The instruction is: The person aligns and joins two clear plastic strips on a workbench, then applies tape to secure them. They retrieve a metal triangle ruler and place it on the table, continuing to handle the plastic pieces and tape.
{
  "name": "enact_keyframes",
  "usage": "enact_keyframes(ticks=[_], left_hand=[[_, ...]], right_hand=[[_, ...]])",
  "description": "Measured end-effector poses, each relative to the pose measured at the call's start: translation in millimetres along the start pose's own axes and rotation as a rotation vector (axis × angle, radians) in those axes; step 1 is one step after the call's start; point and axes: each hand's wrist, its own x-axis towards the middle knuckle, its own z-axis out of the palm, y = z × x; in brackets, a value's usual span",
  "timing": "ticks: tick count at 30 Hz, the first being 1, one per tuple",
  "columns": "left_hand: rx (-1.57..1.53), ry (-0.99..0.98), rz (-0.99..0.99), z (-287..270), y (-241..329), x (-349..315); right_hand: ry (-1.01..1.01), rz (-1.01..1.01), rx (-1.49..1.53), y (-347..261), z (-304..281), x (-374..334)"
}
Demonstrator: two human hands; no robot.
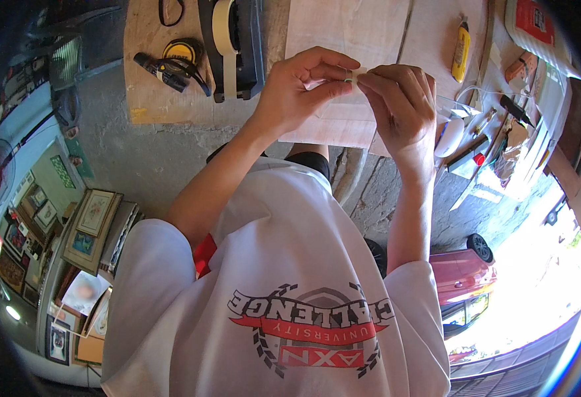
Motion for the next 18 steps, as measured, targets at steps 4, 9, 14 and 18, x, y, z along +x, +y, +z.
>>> enact_keyframes(ticks=[4,9,14,18], left_hand=[[-0.007,-0.031,0.059,-7,-2,6],[0.018,-0.068,0.043,-11,-4,7],[0.017,-0.066,0.033,-11,-4,7],[0.007,-0.086,0.004,-13,-5,8]], right_hand=[[0.017,-0.016,-0.013,4,6,3],[0.028,-0.024,-0.015,5,7,3],[0.029,-0.027,-0.03,5,8,2],[0.039,-0.032,-0.032,5,8,1]])
